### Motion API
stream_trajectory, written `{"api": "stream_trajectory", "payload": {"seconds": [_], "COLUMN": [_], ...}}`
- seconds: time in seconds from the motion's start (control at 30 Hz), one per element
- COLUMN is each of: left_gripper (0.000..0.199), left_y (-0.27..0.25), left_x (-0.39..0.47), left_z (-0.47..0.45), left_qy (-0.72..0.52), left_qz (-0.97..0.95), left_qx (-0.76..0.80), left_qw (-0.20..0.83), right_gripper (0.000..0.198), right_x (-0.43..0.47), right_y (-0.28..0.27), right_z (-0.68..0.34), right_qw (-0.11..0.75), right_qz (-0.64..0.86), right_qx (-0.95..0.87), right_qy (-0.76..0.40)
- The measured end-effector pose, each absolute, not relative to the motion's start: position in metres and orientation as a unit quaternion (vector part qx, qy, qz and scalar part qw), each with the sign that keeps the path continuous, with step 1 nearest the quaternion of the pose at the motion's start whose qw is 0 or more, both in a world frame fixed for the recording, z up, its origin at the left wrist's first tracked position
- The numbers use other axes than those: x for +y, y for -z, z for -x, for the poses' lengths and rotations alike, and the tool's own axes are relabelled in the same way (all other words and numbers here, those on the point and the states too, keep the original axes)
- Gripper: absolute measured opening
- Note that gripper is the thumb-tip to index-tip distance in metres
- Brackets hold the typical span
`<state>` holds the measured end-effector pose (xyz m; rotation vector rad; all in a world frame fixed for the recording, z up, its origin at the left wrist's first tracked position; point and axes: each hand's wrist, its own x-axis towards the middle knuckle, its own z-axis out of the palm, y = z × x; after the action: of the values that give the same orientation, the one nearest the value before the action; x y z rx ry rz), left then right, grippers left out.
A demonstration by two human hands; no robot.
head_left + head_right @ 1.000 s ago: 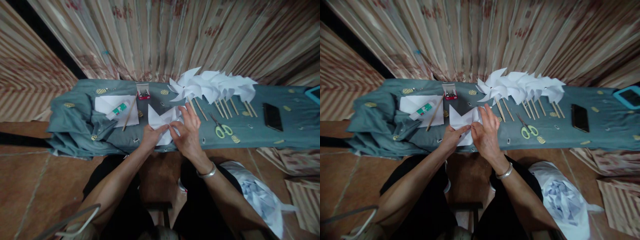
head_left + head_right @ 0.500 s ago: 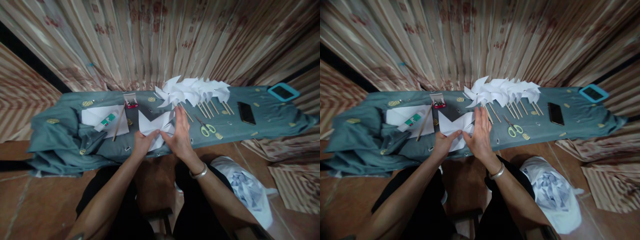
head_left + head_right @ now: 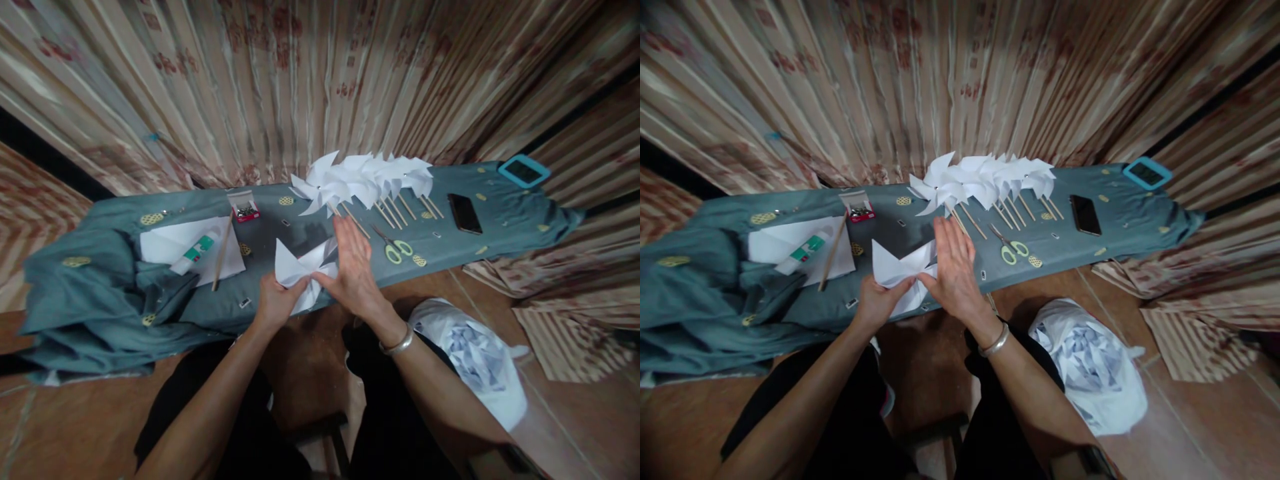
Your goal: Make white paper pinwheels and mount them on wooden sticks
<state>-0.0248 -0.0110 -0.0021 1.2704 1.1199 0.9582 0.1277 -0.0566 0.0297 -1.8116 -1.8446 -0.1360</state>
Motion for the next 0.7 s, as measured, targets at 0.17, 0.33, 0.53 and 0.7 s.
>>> {"api": "stream_trajectory", "payload": {"seconds": [0.17,0.33,0.53,0.7], "left_gripper": [0.029,0.031,0.031,0.029], "left_y": [0.006,0.006,0.01,0.01], "left_x": [-0.015,-0.02,-0.022,-0.024], "left_z": [0.029,0.028,0.03,0.035], "left_qy": [-0.401,-0.403,-0.391,-0.392], "left_qz": [-0.575,-0.581,-0.583,-0.596], "left_qx": [0.468,0.448,0.437,0.432], "left_qw": [0.538,0.546,0.562,0.553], "right_gripper": [0.09,0.087,0.082,0.078], "right_x": [-0.062,-0.068,-0.071,-0.072], "right_y": [-0.03,-0.027,-0.026,-0.028], "right_z": [-0.126,-0.125,-0.12,-0.115], "right_qw": [0.273,0.28,0.268,0.255], "right_qz": [0.665,0.655,0.66,0.652], "right_qx": [-0.695,-0.702,-0.7,-0.713], "right_qy": [0.033,0.021,0.049,0.047]}}
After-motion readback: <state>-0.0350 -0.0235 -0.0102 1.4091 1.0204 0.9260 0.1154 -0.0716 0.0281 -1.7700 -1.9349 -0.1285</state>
